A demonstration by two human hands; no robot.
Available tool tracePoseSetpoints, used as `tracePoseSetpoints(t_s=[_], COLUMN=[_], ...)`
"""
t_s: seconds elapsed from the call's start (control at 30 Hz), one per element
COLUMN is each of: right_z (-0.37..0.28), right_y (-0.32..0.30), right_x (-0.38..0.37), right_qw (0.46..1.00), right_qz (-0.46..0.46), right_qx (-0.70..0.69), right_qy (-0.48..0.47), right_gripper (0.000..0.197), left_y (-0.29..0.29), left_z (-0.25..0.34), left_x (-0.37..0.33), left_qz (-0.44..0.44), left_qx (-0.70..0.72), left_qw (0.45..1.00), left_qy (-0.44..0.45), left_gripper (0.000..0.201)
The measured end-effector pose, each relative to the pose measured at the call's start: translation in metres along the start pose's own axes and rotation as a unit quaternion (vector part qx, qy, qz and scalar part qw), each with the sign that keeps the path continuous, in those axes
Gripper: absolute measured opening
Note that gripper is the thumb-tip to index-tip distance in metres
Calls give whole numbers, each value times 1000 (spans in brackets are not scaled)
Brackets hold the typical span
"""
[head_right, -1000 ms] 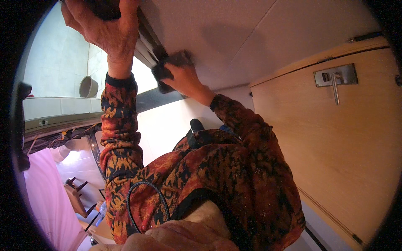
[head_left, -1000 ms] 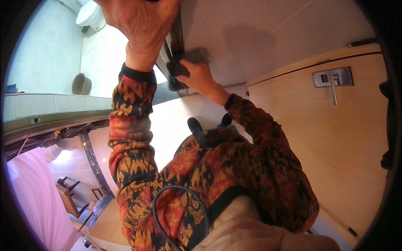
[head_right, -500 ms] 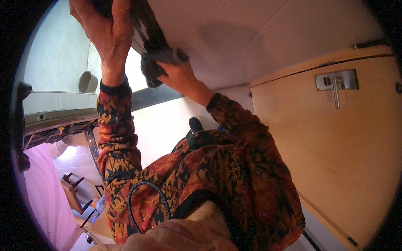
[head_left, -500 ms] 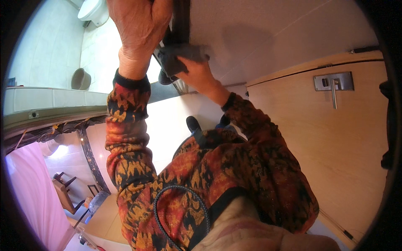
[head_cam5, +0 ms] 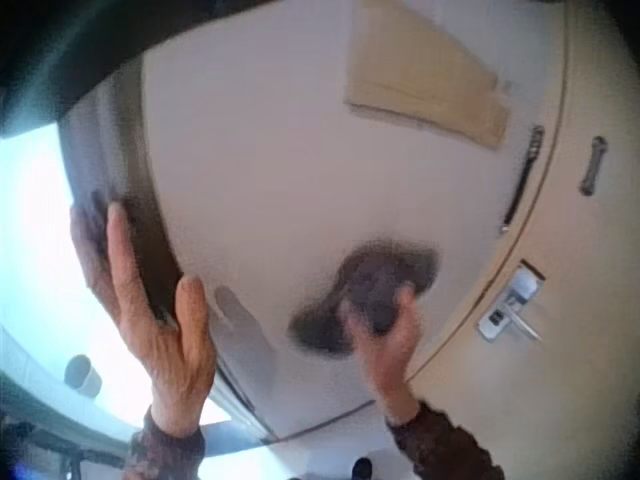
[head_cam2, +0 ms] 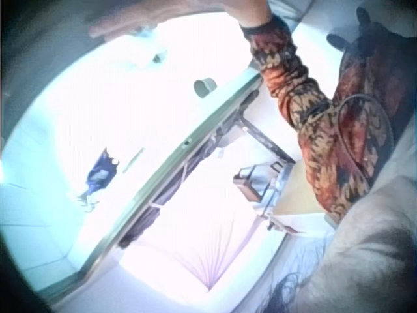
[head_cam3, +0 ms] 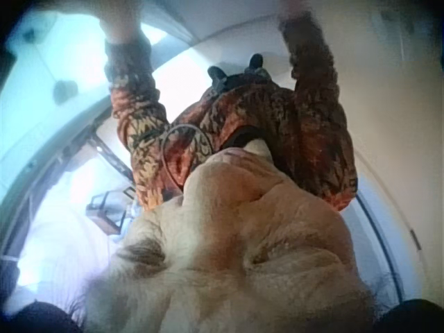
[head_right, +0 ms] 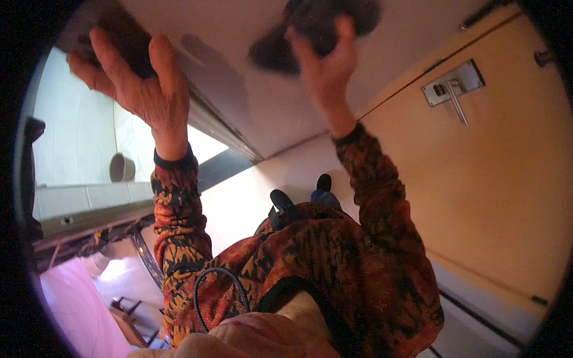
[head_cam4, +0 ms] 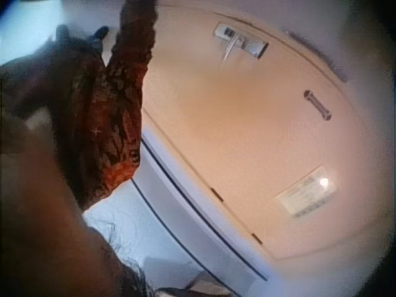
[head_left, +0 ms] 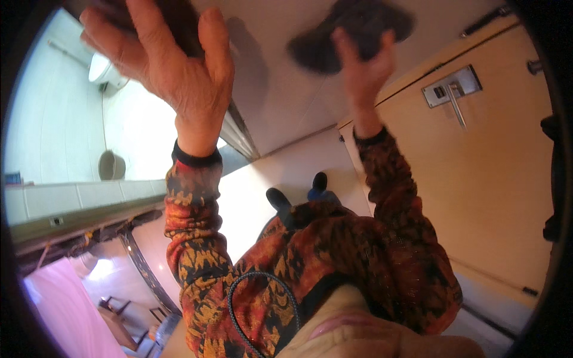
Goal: The person wipes a wooden door, a glass shower door, and tiled bathroom walls using a gray cloth. The person moves from the door to the shower enclosure and continues wiping the walls and glass surfaces.
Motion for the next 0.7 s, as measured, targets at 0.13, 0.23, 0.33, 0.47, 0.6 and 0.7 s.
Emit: tracePoseSetpoints(t_s=[0.13, 0.23, 0.33, 0.47, 0.6, 0.7], right_z=[-49, -24, 45, 123, 151, 61], right_y=[-10, 1, -3, -31, -102, -133], right_x=[-50, -22, 32, 92, 48, -42], right_qw=[960, 895, 902, 882, 898, 861], right_qz=[82, 69, -16, -88, -33, 135], right_qx=[180, 311, 347, 445, 417, 485], right_qy=[-200, -312, -257, -124, 141, -67], right_gripper=[52, 58, 59, 60, 59, 52], left_y=[9, 7, 2, -2, -6, -9], left_z=[-2, -5, -9, -9, -18, -25], left_x=[1, 0, -2, -10, -15, -18], left_qz=[-23, -13, 1, 28, 35, 23], left_qx=[-134, -161, -185, -174, -159, -220], left_qw=[991, 987, 983, 984, 984, 971], left_qy=[-7, -7, -10, -9, -69, -91], left_gripper=[78, 79, 81, 83, 86, 88])
Point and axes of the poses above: each hand's wrist, its own x-axis away from the middle knuckle, its own y-axis out of the palm, z = x × y, the point moved 9 cm from there along -x, towards the middle knuckle, and after that the axes turned 6 degrees about y, right-handed, at the moved point
